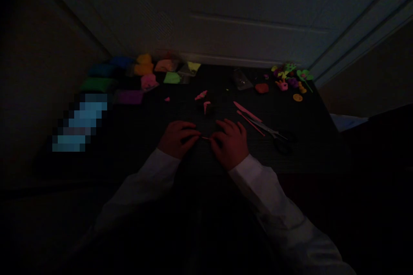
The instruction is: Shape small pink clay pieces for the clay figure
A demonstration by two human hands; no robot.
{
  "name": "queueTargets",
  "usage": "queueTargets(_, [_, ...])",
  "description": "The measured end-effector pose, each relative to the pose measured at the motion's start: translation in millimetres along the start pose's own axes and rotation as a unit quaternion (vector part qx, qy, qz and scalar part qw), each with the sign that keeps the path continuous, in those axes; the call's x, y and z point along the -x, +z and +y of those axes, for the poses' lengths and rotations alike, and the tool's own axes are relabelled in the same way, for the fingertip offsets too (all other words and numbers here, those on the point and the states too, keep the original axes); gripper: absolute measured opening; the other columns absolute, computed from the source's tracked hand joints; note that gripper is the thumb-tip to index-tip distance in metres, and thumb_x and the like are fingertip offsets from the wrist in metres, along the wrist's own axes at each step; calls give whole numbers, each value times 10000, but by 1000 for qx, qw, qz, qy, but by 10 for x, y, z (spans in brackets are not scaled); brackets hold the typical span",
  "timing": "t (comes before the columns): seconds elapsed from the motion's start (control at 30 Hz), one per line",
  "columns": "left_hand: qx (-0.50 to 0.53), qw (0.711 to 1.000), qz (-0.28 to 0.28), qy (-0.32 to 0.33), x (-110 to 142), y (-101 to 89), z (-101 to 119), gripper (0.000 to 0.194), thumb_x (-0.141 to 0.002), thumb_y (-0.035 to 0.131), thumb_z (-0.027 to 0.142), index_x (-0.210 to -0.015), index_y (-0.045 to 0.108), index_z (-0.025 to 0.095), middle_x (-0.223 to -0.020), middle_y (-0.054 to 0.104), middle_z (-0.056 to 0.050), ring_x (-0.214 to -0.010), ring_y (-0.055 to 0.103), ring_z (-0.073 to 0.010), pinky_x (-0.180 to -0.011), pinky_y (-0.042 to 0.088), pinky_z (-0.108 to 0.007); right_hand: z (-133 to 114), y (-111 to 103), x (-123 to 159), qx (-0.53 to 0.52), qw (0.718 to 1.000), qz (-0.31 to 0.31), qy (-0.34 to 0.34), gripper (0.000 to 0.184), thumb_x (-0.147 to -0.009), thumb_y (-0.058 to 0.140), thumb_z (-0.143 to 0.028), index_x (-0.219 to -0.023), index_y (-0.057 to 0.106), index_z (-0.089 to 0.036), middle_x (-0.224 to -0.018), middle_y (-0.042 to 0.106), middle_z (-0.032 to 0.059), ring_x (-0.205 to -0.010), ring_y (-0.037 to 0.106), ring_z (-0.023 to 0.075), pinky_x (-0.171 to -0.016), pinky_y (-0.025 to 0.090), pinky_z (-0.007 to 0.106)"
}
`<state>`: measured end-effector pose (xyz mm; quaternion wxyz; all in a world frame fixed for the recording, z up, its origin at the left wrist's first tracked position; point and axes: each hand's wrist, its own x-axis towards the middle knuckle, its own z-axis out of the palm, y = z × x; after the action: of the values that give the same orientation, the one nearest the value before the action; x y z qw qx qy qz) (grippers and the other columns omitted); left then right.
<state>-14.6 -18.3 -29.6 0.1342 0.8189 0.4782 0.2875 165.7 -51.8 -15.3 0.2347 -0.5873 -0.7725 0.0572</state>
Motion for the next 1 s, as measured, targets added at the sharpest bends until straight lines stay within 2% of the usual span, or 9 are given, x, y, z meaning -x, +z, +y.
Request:
queueTargets(0.23, [1, 1000, 8, -4, 2, 10, 19, 143, -742, 561, 254, -821, 675, 217, -941, 631, -39, -936, 513, -194, -866, 405, -388, -19, 2, -11, -3, 1000, 0, 11, 140, -752, 538, -324, -790, 648, -246, -1171, 551, 35, -1155, 417, 232, -967, 256, 472])
queueTargets(0.63, [-9, 1000, -16, -8, 2, -19, 78, 200, -752, 528, 289, -884, 664, 225, -990, 627, -38, -965, 505, -210, -860, 391, -409, -19, 5, 3, -11, 1000, 1, 3, 161, -763, 516, -321, -810, 650, -245, -1171, 550, 35, -1151, 419, 237, -967, 255, 476])
queueTargets(0.8, [-25, 999, -38, -16, 21, -40, 105, 260, -723, 542, 308, -958, 637, 250, -1042, 607, -25, -1012, 469, -241, -848, 378, -436, 84, -42, 62, -31, 999, 14, 4, 172, -769, 498, -282, -852, 643, -241, -1174, 547, 41, -1143, 432, 233, -969, 264, 474])
queueTargets(1.0, [-40, 998, -54, -16, 4, -36, 108, 235, -725, 531, 300, -923, 647, 249, -1037, 607, -24, -1011, 468, -248, -837, 378, -438, 193, -92, 148, -24, 1000, 13, -15, 177, -754, 524, -299, -880, 630, -233, -1175, 542, 54, -1147, 427, 231, -965, 269, 463])
